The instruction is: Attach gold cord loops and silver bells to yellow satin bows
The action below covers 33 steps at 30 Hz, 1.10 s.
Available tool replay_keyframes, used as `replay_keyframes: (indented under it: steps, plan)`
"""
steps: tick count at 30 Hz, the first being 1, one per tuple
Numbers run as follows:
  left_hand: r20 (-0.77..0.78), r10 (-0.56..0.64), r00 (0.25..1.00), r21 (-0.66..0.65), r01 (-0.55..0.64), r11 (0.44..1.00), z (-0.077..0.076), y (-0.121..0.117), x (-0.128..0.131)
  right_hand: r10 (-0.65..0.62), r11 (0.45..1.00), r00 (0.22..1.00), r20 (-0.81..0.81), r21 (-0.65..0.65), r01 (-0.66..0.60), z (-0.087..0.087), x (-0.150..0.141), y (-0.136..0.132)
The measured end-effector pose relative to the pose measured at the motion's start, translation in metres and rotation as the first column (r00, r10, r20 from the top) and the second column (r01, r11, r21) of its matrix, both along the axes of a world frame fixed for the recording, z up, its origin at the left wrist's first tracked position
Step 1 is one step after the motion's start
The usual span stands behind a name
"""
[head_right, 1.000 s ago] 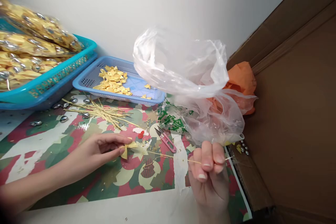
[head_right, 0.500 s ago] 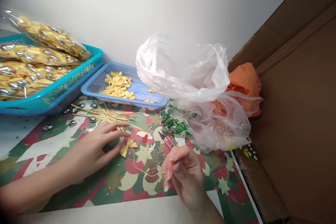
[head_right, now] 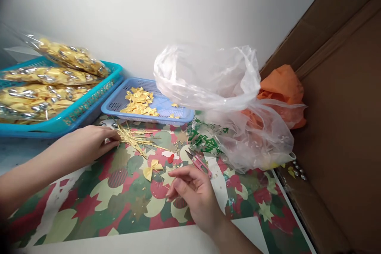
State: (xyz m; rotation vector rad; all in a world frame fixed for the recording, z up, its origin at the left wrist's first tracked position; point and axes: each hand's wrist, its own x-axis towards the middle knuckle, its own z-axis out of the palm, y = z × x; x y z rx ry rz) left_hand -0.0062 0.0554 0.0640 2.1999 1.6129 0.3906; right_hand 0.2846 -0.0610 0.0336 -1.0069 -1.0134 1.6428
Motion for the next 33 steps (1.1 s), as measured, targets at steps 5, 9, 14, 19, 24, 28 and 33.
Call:
replay_keyframes:
  steps: [5,9,14,19,24,28,33]
  plan:
    - [0.437,0.038,0.898,-0.519,0.218,0.826,0.016,-0.03,0.039,-0.021,0.996,0.988,0.154,0.093,0.007,-0.005,-0.013,-0.007]
    - [0.636,0.221,0.739,-0.627,0.328,0.707,0.003,-0.057,0.068,-0.026,0.984,0.988,0.15,0.18,-0.002,-0.007,-0.018,-0.013]
    - [0.699,0.369,0.612,-0.679,0.409,0.609,-0.018,-0.071,0.08,-0.02,0.97,0.974,0.224,0.239,-0.035,-0.002,-0.021,-0.012]
    - [0.694,0.466,0.549,-0.714,0.437,0.548,-0.022,-0.073,0.082,-0.032,0.964,0.967,0.252,0.264,-0.037,0.003,-0.024,-0.011]
    - [0.668,0.532,0.52,-0.744,0.455,0.489,-0.024,-0.074,0.081,-0.052,0.968,0.962,0.267,0.249,-0.017,0.004,-0.025,-0.01]
    - [0.678,0.499,0.54,-0.732,0.432,0.527,-0.025,-0.075,0.082,-0.03,0.973,0.968,0.249,0.23,-0.029,0.003,-0.024,-0.01]
    - [0.68,0.392,0.62,-0.696,0.376,0.612,-0.021,-0.079,0.084,0.07,0.983,0.976,0.206,0.15,-0.103,0.001,-0.023,-0.011]
